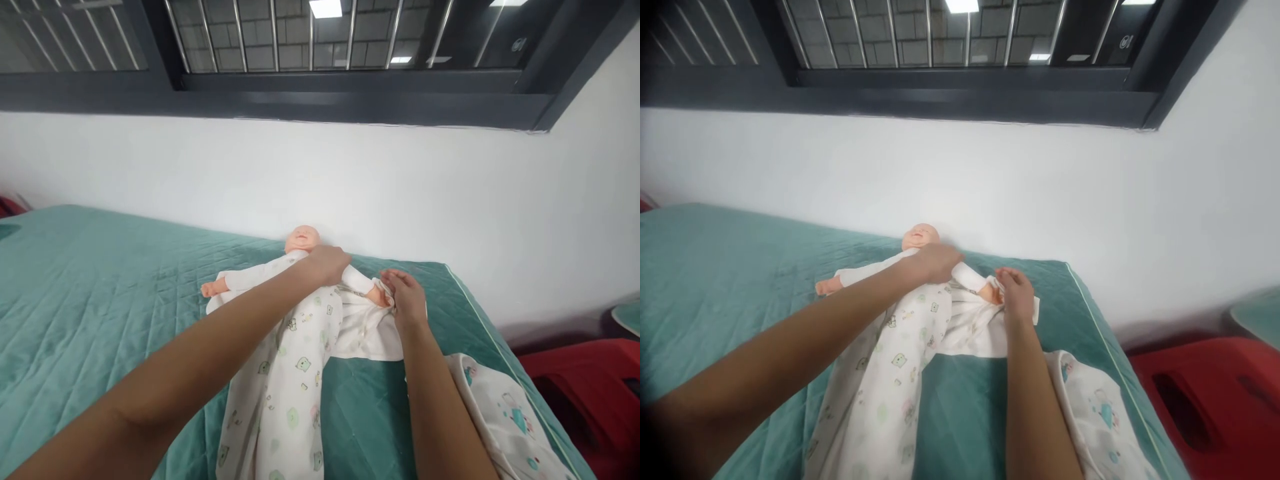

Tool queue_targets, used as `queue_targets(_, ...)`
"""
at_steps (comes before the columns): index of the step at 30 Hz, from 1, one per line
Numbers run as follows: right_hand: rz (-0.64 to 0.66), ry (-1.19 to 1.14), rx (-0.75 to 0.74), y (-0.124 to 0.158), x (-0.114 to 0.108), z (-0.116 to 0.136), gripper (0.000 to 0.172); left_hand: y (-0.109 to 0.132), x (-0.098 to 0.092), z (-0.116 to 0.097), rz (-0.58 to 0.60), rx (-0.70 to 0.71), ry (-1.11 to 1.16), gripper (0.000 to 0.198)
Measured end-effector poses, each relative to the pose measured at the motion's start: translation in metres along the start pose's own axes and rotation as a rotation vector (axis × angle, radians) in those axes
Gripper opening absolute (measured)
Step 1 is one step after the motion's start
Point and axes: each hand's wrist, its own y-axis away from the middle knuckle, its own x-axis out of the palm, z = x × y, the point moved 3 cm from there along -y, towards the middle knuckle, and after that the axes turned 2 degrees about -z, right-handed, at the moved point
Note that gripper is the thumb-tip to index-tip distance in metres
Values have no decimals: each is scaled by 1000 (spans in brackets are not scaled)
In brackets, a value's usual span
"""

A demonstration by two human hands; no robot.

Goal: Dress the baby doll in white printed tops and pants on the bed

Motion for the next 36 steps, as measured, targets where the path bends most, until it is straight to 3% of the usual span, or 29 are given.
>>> queue_targets(6, 164, 141, 38, 10, 12, 1, 26, 10, -4, 17, -73, -7, 51, 29)
queue_targets(10, 135, 128, 43, 11, 12, 2, 29, 25, -13, 35, -61, -60, 71, 28)
queue_targets(13, 37, 67, 27, 9, 8, 6, 33, 27, -14, 38, -70, -68, 77, 31)
queue_targets(15, -103, 28, -44, 10, 3, 13, 34, 21, -10, 31, -80, -41, 73, 34)
queue_targets(18, -332, 112, -260, 20, -2, 31, 34, 7, -1, 6, -70, -1, 71, 32)
queue_targets(20, -367, 290, -407, 30, 3, 42, 36, 0, 5, -11, -38, 6, 79, 30)
queue_targets(22, -259, 404, -470, 40, 16, 47, 38, 1, 9, -22, -27, 12, 91, 34)
queue_targets(24, -38, 353, -424, 48, 34, 44, 40, 14, 11, -18, -74, 12, 133, 38)
queue_targets(28, 356, 183, -312, 74, 73, 40, 43, 65, 24, 33, -293, -98, 394, 37)
queue_targets(30, 463, 177, -281, 87, 88, 42, 46, 88, 38, 63, -403, -156, 574, 44)
queue_targets(32, 537, 190, -249, 96, 96, 44, 53, 100, 56, 81, -424, -169, 712, 53)
queue_targets(36, 627, 263, -238, 100, 99, 50, 65, 98, 79, 84, -503, -172, 782, 56)
